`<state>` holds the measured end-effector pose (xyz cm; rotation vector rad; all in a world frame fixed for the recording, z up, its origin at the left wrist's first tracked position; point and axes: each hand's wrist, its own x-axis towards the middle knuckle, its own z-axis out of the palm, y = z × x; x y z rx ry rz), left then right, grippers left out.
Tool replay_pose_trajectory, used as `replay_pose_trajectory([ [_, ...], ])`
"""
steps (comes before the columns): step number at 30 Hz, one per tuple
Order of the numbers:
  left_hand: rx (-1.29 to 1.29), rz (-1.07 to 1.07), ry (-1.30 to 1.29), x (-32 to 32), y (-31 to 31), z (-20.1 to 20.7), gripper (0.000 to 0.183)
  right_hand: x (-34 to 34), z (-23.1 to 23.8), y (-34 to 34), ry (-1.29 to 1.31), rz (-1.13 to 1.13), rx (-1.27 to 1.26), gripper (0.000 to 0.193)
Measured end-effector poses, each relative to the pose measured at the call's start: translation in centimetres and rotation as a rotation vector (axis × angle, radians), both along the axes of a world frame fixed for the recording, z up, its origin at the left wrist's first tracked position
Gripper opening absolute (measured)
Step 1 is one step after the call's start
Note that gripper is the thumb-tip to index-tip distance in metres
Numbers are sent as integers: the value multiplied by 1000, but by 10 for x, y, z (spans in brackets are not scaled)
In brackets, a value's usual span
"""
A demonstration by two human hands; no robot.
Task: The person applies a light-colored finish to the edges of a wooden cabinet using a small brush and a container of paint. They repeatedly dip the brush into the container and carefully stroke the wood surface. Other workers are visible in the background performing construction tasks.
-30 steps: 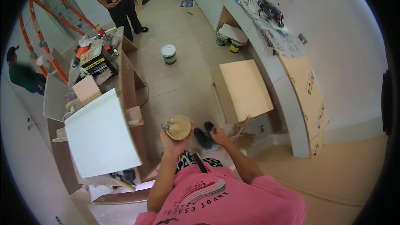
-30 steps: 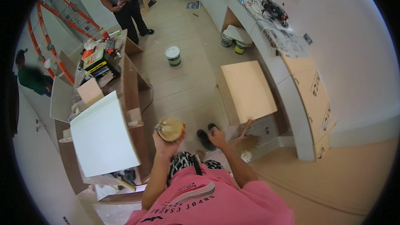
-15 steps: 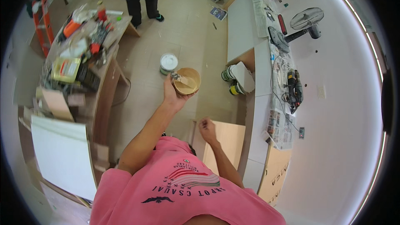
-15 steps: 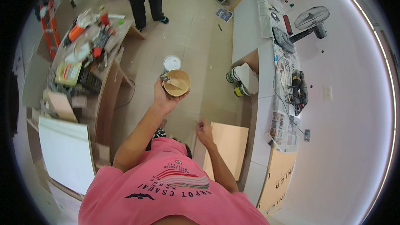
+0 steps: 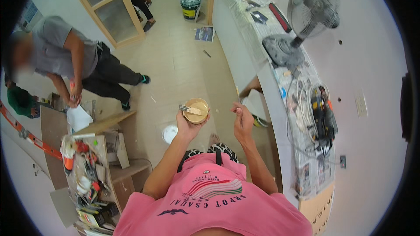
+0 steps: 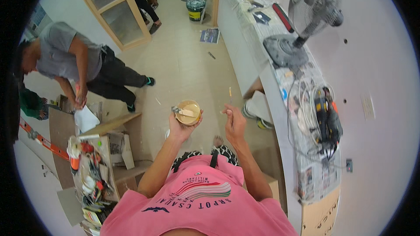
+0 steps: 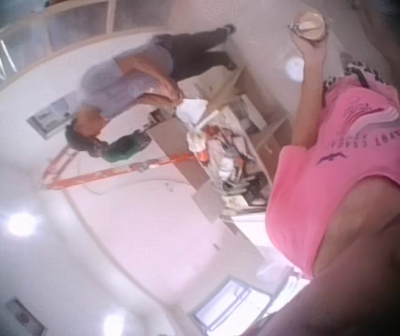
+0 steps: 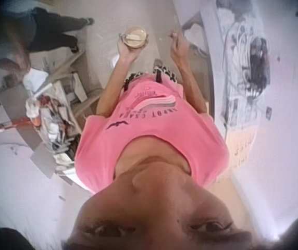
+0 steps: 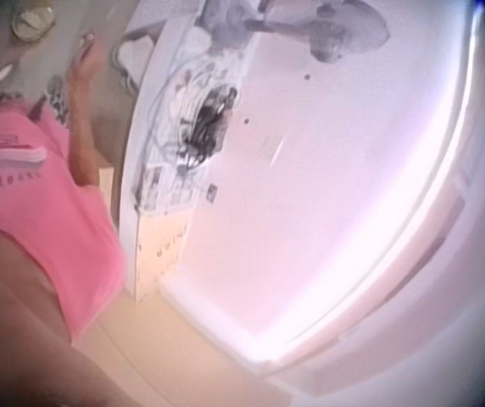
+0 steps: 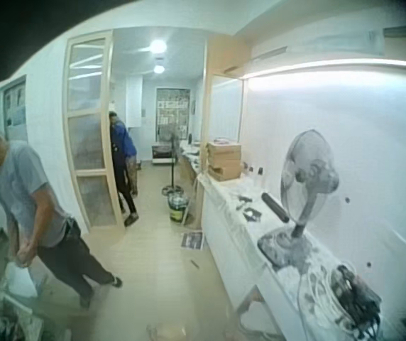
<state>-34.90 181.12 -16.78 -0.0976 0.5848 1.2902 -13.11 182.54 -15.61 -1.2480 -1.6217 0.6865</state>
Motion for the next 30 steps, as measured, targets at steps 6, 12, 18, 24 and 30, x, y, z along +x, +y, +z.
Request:
replay_pose_trajectory([
  [6,-9,-1,88,2,178,29,60,-47,34,202,-120,340,150,69],
  [12,40,-99,142,-29,388,9,57,-94,31,390,-129,397,27,107],
  [18,180,-240,50,-33,608,13,58,-106,52,581,-165,167,-1,103],
  [24,66,-399,384,-54,799,9,71,-61,30,804,-245,-220,271,95],
  [30,-203,-273,1008,-230,881,-168,72,32,-33,1040,-130,-456,286,58],
])
